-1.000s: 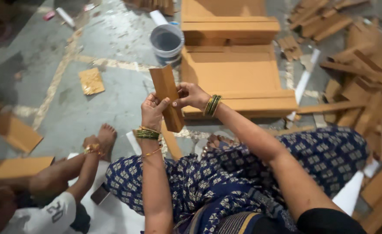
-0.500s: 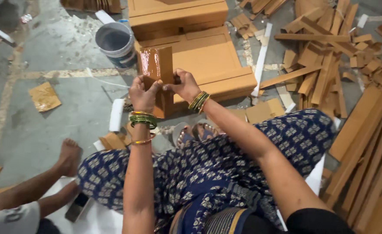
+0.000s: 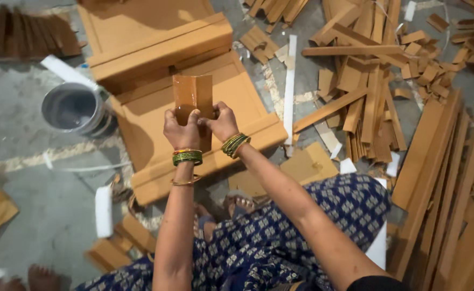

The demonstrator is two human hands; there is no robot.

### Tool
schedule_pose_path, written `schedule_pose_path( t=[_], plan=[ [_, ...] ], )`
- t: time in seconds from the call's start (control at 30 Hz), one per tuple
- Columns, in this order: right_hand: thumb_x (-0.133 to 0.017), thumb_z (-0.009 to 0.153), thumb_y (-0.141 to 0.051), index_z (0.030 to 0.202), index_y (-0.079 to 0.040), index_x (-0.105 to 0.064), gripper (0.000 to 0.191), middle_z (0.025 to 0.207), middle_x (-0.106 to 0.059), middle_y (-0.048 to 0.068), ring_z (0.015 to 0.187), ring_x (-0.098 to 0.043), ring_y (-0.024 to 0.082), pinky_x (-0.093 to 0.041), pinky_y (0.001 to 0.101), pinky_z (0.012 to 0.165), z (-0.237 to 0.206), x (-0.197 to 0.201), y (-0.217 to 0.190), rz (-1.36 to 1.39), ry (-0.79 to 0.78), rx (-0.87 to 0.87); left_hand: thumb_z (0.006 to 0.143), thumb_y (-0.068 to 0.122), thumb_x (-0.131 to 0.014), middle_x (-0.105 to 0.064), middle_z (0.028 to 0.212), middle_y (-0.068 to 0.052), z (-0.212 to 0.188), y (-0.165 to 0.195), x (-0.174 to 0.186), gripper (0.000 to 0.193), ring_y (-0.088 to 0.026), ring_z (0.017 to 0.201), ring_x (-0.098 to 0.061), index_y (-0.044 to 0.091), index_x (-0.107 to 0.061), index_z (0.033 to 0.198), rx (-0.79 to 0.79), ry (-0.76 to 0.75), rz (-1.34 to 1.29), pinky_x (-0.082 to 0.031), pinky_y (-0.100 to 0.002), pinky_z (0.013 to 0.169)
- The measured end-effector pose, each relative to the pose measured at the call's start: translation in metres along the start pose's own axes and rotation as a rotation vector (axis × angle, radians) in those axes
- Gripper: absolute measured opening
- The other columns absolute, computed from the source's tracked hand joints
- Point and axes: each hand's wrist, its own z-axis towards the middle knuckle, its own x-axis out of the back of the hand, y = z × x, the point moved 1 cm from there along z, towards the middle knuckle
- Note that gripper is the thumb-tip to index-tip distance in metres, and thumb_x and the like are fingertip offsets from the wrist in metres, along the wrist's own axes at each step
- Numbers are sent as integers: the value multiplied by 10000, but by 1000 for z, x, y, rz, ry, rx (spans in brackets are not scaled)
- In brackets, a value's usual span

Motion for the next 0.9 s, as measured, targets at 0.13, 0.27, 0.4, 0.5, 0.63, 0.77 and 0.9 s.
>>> schedule_pose_path(
  t=[0.13,0.27,0.4,0.5,0.63,0.77,0.9],
  plan=[
    [-888,778,-38,1017,8,-617,364,893,-715,90,812,-675,179,-600,346,709,39,-4,16,44,-43,-91,799,145,-871,-759,995,-139,45,-25,-29,397,-195,883,-729,-14,-650,1087,-56,-42,-80,-594,-358,809],
    [-824,812,-33,1135,-28,-616,384,1026,-740,75,910,-736,197,-636,383,771,62,-1,40,527,-179,-316,875,210,-763,-773,997,-73,99,-64,-20,336,-129,854,-722,56,-653,1153,421,-712,-309,-605,-296,741],
    [-774,835,-11,1262,-51,-562,478,1142,-729,103,986,-747,222,-653,411,826,82,4,58,828,-243,-425,868,170,-771,-706,922,-38,113,-97,-13,354,-133,785,-665,33,-692,1184,595,-916,-317,-568,-282,665],
    [-752,846,35,1318,-38,-496,542,1189,-712,123,1047,-735,254,-657,430,887,84,5,67,913,-270,-408,851,119,-823,-691,873,-30,110,-114,-19,343,-138,750,-644,-19,-710,1144,580,-968,-161,-559,-287,630],
    [-795,838,2,1359,-36,-478,611,1185,-722,139,1009,-734,251,-609,398,806,83,9,67,720,-244,-417,867,142,-824,-722,864,-24,109,-117,-24,310,-126,753,-663,23,-710,1131,472,-1037,-14,-574,-280,641],
    [-841,781,-52,1346,-7,-519,652,1126,-728,118,932,-743,222,-663,421,799,99,19,49,490,-176,-359,763,103,-840,-730,942,-42,107,-97,-29,376,-112,799,-723,14,-644,1072,338,-970,-54,-635,-268,663],
    [-841,824,3,1294,43,-553,553,1139,-741,148,987,-745,230,-641,409,852,110,28,27,378,-167,-134,730,109,-876,-747,979,-116,94,-76,-43,453,-203,853,-735,19,-631,1101,85,-679,62,-609,-336,747]
  ],
)
